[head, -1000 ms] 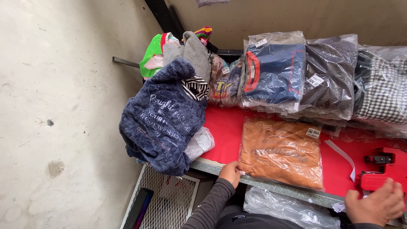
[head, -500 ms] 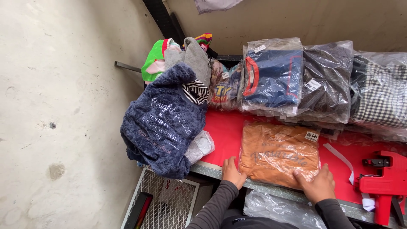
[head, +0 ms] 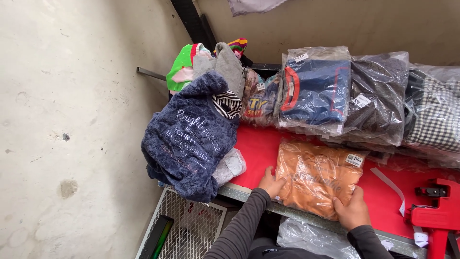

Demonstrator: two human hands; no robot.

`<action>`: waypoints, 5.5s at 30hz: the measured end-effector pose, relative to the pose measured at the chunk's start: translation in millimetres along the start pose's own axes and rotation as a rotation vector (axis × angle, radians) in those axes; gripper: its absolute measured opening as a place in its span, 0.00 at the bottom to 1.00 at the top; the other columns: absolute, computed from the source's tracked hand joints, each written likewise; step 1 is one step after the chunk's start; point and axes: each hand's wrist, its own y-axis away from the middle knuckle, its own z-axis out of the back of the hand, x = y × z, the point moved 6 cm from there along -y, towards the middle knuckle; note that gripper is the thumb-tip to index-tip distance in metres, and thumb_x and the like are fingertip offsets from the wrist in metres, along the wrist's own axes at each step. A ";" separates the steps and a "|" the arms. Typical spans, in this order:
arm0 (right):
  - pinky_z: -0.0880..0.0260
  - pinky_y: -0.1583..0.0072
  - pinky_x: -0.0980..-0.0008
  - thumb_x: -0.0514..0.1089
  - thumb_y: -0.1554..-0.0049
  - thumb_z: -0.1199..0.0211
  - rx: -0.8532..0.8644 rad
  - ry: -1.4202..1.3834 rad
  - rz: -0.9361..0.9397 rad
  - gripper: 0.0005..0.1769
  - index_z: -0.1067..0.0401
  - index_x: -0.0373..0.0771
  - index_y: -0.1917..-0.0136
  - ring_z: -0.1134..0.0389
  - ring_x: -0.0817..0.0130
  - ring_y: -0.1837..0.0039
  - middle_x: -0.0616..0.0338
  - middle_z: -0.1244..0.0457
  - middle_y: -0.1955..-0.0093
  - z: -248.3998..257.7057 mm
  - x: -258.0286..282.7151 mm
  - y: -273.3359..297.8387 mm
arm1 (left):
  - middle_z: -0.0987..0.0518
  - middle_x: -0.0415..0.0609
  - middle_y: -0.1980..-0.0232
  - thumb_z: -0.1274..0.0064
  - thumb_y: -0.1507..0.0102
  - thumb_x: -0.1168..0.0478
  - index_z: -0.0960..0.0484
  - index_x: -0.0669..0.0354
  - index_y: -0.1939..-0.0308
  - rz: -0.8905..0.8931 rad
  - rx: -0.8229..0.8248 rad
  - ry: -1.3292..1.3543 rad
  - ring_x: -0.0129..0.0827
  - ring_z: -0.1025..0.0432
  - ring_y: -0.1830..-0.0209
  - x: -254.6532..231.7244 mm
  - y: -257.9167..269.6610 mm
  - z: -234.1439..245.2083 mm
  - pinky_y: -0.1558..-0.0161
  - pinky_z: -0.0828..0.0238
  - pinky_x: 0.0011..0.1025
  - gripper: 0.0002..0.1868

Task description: The person folds an orange t-shirt and places it into a clear plastic bag, then seals the bag using a red handheld heat sealer. The person then folds a dark blue robe and places it into another clear plastic bag, seals it, and stacks the packaged items on the table.

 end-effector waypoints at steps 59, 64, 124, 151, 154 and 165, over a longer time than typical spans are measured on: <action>0.59 0.18 0.49 0.77 0.40 0.60 -0.417 0.983 0.624 0.39 0.47 0.75 0.18 0.59 0.47 0.12 0.67 0.54 0.11 27.2 224.1 -178.1 | 0.16 0.50 0.49 0.52 0.35 0.53 0.20 0.46 0.41 -1.000 -1.190 -0.530 0.44 0.21 0.48 -265.3 -113.9 158.9 0.57 0.22 0.46 0.19; 0.58 0.18 0.48 0.78 0.41 0.60 -0.422 0.987 0.647 0.39 0.48 0.74 0.18 0.60 0.46 0.12 0.66 0.55 0.11 21.3 215.0 -185.2 | 0.23 0.51 0.32 0.53 0.41 0.44 0.18 0.50 0.40 -0.976 -0.985 -0.836 0.49 0.38 0.24 -184.2 -174.2 189.3 0.31 0.43 0.49 0.29; 0.29 0.33 0.63 0.52 0.51 0.29 0.068 -0.044 0.538 0.46 0.40 0.43 0.23 0.32 0.62 0.31 0.54 0.50 0.16 20.8 17.8 5.2 | 0.25 0.54 0.31 0.62 0.32 0.41 0.37 0.58 0.26 -0.071 -0.539 0.543 0.36 0.31 0.30 52.0 0.0 62.7 0.29 0.42 0.33 0.36; 0.25 0.37 0.72 0.67 0.54 0.26 0.417 0.884 -0.055 0.26 0.19 0.57 0.45 0.23 0.67 0.36 0.62 0.24 0.41 43.7 -106.5 -60.2 | 0.18 0.63 0.55 0.59 0.35 0.53 0.19 0.63 0.57 -0.240 -0.409 -0.686 0.63 0.25 0.52 -27.2 -32.6 61.2 0.47 0.31 0.56 0.19; 0.26 0.36 0.64 0.81 0.56 0.30 0.212 0.693 -0.154 0.46 0.23 0.48 0.37 0.23 0.58 0.35 0.54 0.24 0.38 88.6 -71.2 -30.5 | 0.25 0.60 0.52 0.53 0.45 0.61 0.24 0.61 0.55 -0.392 -0.528 -0.655 0.61 0.32 0.48 -26.5 -31.9 67.0 0.45 0.34 0.56 0.15; 0.25 0.48 0.75 0.58 0.55 0.21 0.383 0.686 0.015 0.19 0.12 0.51 0.51 0.21 0.70 0.51 0.65 0.20 0.53 115.9 47.2 -31.2 | 0.15 0.44 0.50 0.38 0.47 0.44 0.16 0.51 0.47 -0.362 0.225 -0.335 0.32 0.23 0.50 -100.6 26.1 71.2 0.45 0.30 0.27 0.28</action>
